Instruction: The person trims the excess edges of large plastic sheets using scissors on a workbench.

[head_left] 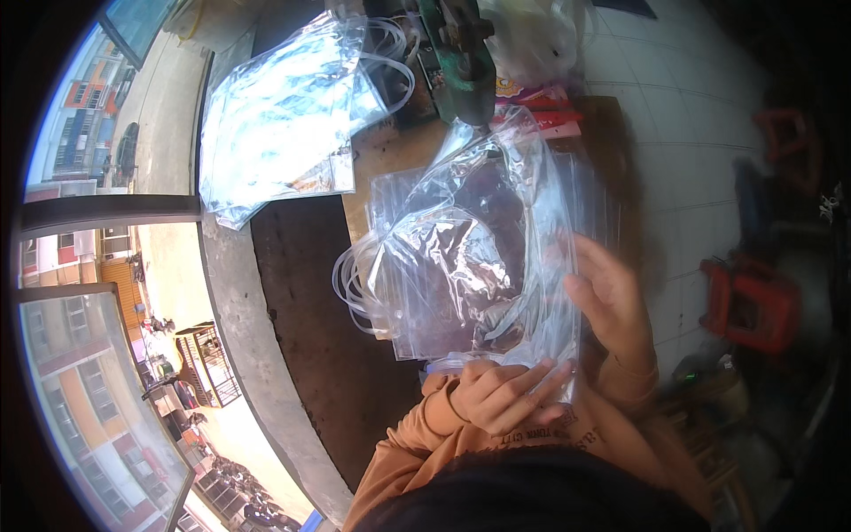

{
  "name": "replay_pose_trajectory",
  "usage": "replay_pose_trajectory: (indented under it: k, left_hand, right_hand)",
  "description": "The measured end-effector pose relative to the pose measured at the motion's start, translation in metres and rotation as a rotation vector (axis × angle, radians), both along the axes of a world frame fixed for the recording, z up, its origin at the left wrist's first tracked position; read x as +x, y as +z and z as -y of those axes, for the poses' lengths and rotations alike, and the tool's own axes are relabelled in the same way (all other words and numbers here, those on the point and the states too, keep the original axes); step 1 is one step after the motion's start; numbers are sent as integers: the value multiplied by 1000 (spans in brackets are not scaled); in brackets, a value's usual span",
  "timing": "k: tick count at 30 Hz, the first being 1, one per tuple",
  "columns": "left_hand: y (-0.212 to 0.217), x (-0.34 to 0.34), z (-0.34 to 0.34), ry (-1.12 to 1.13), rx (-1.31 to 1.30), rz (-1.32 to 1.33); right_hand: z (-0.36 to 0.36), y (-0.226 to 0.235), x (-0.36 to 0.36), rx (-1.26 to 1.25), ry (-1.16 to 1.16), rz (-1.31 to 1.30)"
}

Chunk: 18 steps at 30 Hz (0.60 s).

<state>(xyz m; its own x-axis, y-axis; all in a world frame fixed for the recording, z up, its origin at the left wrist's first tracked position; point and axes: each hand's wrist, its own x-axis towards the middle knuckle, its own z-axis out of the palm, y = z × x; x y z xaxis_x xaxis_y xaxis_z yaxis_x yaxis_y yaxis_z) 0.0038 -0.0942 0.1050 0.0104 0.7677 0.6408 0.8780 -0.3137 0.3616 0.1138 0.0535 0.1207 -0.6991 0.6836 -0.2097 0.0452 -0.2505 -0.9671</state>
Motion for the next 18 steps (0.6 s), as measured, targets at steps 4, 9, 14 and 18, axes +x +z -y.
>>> replay_pose_trajectory:
  k: [4,9,14,18]
  left_hand:
    - [3,4,8,-145,12,-1]
    - [-4,21,-8,-374,15,220]
    - [-9,26,-8,-293,-2,-6]
    - [-15,11,-40,-71,-288,-18]
  right_hand:
    - [-2,-7,7,-188,217,-160]
    - [-11,-16,2,-537,524,-267]
    - [-6,-40,-5,-517,654,-390]
    - [-27,-50,-13,-535,337,-42]
